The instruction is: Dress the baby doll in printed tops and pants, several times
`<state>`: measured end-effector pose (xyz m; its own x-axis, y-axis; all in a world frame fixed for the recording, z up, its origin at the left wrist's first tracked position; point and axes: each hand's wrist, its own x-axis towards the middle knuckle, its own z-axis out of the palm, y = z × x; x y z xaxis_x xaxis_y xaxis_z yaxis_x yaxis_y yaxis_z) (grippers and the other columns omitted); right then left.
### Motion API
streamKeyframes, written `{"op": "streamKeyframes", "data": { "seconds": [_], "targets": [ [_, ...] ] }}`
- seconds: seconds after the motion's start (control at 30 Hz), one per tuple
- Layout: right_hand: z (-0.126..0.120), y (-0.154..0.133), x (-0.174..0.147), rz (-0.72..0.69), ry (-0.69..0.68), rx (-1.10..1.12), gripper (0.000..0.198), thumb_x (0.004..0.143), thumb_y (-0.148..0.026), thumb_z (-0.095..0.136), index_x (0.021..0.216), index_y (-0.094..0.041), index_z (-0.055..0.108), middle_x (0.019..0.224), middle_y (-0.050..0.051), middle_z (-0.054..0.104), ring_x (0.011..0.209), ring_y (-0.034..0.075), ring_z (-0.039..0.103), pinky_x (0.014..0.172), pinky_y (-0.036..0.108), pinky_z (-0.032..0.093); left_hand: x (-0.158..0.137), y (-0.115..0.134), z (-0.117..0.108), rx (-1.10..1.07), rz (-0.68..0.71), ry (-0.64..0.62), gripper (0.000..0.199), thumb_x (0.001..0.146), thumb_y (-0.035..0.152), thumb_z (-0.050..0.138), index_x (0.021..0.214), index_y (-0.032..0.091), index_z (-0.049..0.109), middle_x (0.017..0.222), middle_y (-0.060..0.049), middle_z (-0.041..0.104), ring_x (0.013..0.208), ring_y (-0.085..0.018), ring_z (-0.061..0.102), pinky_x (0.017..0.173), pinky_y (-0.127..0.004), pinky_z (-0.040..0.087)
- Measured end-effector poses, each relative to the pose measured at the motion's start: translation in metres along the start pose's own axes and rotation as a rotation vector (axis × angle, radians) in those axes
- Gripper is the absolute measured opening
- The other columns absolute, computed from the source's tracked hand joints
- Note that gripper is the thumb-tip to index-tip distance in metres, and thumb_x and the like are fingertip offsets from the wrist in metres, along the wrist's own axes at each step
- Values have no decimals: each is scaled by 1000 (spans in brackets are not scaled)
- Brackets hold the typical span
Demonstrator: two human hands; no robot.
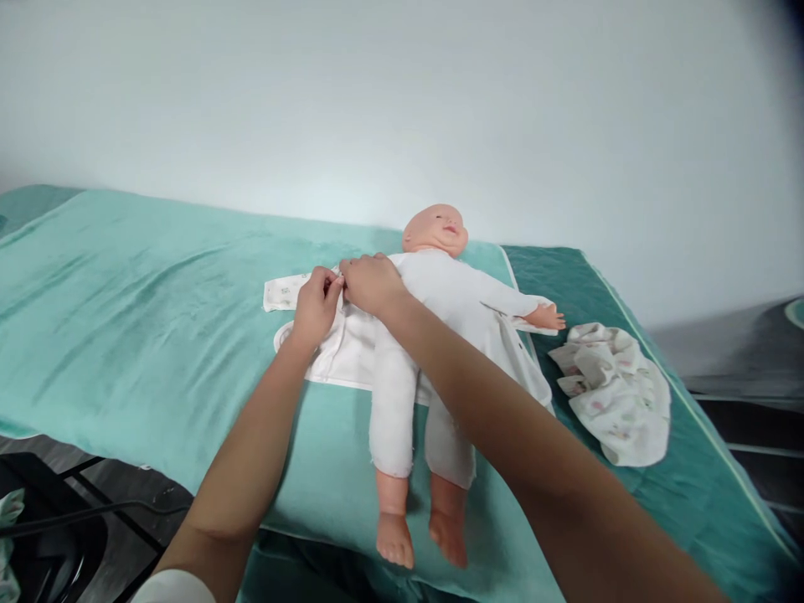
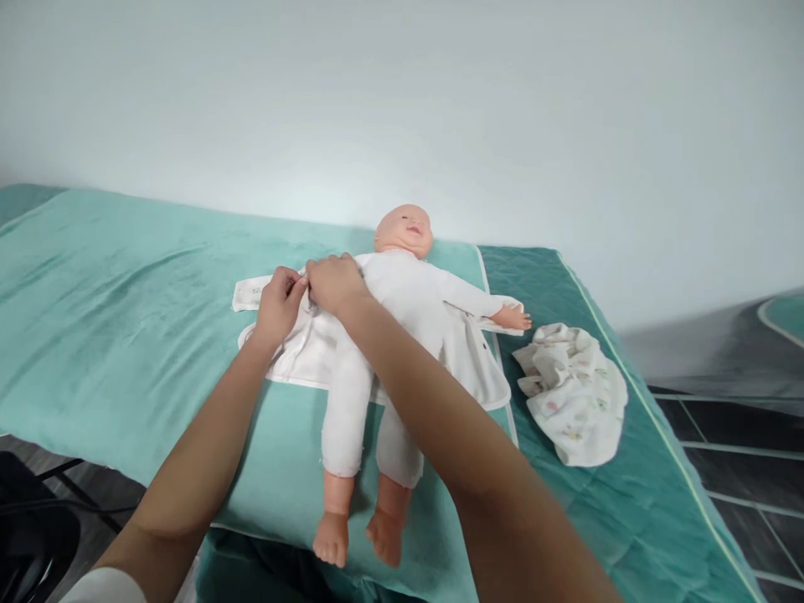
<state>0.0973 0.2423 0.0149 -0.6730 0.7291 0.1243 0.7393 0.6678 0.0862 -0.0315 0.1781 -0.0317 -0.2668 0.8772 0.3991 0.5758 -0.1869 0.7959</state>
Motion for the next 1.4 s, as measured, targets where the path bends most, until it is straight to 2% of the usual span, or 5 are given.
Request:
{"op": "streamKeyframes", "data": {
  "seconds": [0.3, 0.53, 0.67, 1.1, 1.4],
  "targets": [
    [-15, 22, -30, 97, 166, 178, 32, 98, -30, 54, 123, -13, 63, 122, 17, 69, 115, 35, 60, 98, 47, 43, -2, -4, -5, 65, -187, -62, 26, 96, 41, 53, 83, 21, 62, 79, -2, 66, 77, -19, 58, 74, -31, 40],
    [9, 93, -119, 568, 691, 536, 36, 94, -40, 50, 119, -18, 63, 120, 14, 68, 108, 27, 63, 95, 43, 50, -5, 6, -1, -124, -172, -74, 22, 90, 43, 62, 86, 21, 63, 78, 2, 60, 75, -15, 53, 75, -28, 41],
    [30, 113, -158, 894, 442, 547, 52, 94, -56, 47, 125, -17, 61, 86, 13, 71, 88, 32, 66, 88, 50, 51, -7, 12, 2, -214, -167, 3, 19, 88, 40, 64, 87, 21, 61, 81, 2, 59, 76, -15, 50, 77, -27, 41],
    [43, 108, -139, 684, 500, 1584, 85, 79, -61, 72, 150, -22, 46, 133, 11, 68, 124, 27, 64, 111, 42, 48, 10, 54, 19, -162, -126, -16, 17, 91, 37, 61, 88, 21, 60, 89, 0, 64, 86, -16, 57, 83, -29, 42],
    [40, 91, -140, 498, 249, 1648, 100, 79, -61, 73, 161, -30, 26, 157, 17, 47, 154, 25, 35, 119, 49, 39, 35, 86, 17, -27, -124, -86, 16, 92, 35, 60, 85, 21, 56, 83, 0, 61, 79, -16, 54, 75, -29, 42]
  ]
}}
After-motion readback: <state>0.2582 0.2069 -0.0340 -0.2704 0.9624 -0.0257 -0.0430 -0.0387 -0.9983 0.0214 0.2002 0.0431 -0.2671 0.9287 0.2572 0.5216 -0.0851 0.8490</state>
